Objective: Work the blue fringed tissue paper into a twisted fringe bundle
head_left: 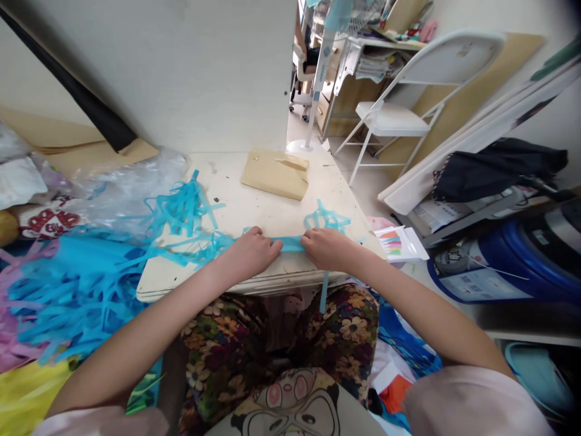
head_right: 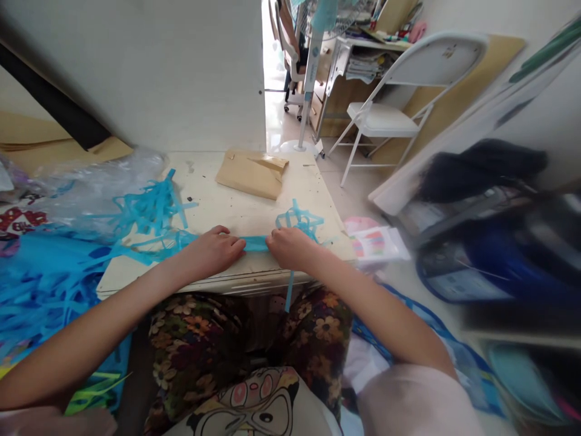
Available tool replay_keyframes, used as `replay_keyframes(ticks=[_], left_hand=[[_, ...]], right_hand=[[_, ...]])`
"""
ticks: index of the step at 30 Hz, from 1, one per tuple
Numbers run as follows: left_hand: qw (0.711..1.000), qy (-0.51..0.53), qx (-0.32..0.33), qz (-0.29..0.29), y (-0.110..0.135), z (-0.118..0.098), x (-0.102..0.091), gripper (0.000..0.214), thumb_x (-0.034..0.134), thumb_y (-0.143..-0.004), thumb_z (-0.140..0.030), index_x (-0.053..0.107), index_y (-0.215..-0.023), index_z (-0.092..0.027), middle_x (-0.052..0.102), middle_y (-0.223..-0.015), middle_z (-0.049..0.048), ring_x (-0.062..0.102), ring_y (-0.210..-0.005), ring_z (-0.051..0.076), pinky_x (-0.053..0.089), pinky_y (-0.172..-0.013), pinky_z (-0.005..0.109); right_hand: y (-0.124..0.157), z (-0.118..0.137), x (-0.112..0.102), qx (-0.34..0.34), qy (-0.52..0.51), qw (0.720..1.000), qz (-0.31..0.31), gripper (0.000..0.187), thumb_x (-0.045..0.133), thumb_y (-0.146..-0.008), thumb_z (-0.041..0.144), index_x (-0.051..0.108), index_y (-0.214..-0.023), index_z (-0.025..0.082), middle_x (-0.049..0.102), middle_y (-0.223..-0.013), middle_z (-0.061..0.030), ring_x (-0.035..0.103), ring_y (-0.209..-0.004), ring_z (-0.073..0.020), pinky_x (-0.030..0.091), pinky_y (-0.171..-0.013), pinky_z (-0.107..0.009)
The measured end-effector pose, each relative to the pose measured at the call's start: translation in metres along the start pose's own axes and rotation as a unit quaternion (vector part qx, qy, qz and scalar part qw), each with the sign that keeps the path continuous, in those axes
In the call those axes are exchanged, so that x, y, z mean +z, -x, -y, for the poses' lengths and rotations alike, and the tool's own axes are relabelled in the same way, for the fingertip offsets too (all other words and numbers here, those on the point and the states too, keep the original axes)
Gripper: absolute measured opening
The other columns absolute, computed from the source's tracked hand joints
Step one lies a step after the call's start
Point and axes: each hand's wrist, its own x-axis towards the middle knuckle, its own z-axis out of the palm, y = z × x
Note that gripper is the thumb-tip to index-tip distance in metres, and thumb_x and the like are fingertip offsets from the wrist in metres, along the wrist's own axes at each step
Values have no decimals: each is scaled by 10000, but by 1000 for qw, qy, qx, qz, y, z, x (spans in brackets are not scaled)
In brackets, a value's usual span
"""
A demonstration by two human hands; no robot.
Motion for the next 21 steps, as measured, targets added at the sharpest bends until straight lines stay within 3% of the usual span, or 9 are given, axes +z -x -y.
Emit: replay_keyframes(ticks=[6, 14, 21], left_hand=[[1000, 5, 22, 16, 6, 0, 0, 142, 341, -755, -86, 474, -761, -136, 596, -663, 55, 566, -603, 161, 339, -719, 330], [995, -11, -84, -49, -1, -22, 5, 183, 345, -783, -232, 497, -854, -157, 592, -604, 63, 571, -577, 192, 357, -728, 390], [995, -28, -85, -49, -2, -25, 4, 219, 336, -752, -118, 513, -870, -172, 584, -589, 58, 571, -565, 187, 369, -743, 406]], right_hand=[[5, 5, 4, -19, 29, 999, -2, 172, 406, -724, 81, 528, -842, 107, 572, -768, -102, 537, -715, -188, 360, -566, -257], [4, 12, 4, -6, 43, 999, -23, 187, 347, -785, 177, 517, -826, 112, 577, -732, -98, 544, -682, -201, 331, -538, -254], [3, 13, 5, 12, 53, 998, -27, 185, 329, -790, 128, 489, -881, 141, 579, -727, -91, 550, -683, -196, 293, -504, -239]])
